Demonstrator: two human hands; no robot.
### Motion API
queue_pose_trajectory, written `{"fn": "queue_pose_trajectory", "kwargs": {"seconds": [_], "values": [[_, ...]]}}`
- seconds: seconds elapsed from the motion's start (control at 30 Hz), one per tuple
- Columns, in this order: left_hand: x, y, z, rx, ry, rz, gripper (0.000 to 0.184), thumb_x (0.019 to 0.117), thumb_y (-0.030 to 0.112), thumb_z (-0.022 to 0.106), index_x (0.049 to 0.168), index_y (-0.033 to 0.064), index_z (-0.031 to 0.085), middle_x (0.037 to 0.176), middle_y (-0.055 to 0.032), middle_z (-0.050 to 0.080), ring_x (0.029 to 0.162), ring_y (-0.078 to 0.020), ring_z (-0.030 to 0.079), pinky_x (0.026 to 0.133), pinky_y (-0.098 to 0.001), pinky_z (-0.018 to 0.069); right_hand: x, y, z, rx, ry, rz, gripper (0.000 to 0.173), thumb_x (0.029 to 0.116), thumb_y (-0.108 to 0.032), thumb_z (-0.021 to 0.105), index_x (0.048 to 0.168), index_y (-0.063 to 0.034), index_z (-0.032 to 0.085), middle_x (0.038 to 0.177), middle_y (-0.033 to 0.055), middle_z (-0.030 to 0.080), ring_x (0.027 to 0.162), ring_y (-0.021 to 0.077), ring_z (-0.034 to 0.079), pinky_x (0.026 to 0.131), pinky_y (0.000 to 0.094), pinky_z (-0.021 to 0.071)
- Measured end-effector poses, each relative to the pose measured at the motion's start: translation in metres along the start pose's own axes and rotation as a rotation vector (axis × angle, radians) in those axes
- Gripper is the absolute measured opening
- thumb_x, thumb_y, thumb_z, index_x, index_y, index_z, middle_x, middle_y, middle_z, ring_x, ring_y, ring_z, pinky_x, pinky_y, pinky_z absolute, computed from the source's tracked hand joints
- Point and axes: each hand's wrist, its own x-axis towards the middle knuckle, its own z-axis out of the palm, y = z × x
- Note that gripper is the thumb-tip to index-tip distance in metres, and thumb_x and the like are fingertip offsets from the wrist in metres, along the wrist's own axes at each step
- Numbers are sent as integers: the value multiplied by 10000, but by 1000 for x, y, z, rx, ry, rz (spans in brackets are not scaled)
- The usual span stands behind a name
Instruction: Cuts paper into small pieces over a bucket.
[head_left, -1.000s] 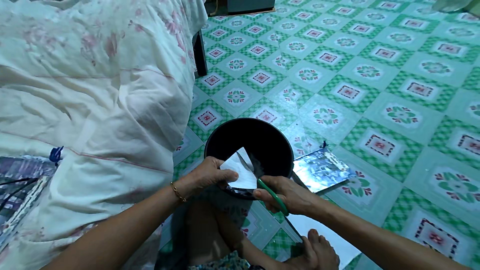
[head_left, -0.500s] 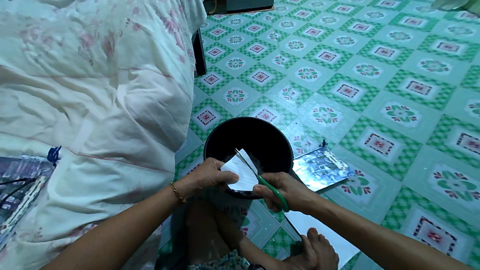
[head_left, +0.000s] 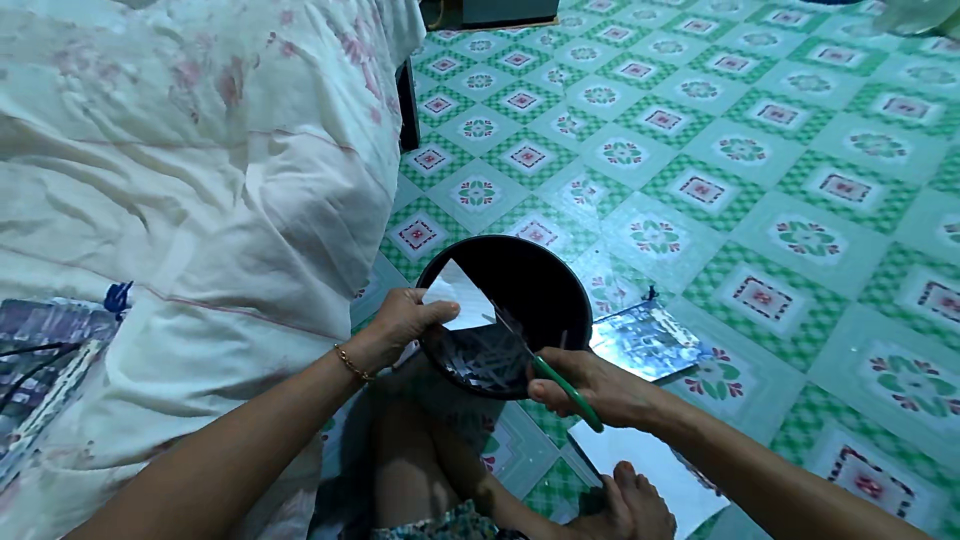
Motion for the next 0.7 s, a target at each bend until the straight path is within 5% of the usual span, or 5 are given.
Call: {"fn": "queue_pose_trajectory", "kwargs": {"seconds": [0.13,0.43,0.7], "values": [[-3,0,4,24,-43,12,58,980,15,649,950,-30,670,747,-16,677,646,-43,645,650,-192,553,2,-2,3,-38,-12,-26,496,966,-498,604,1115,-25,599,817,-11,580,695,61,574,665,269,491],[-2,-1,1,5,-54,40,59,985,4,633,947,-24,668,739,-9,680,633,-41,646,634,-188,555,3,-1,8,63,101,-114,283,962,-361,681,931,-87,615,629,-109,539,517,-31,532,519,144,451],[-4,-6,4,49,-171,9,58,974,-2,647,924,-1,677,747,17,686,672,-34,656,676,-195,561,7,1,10,-34,35,-106,480,961,-508,613,1020,-32,613,723,-47,558,604,26,557,594,218,475]]}}
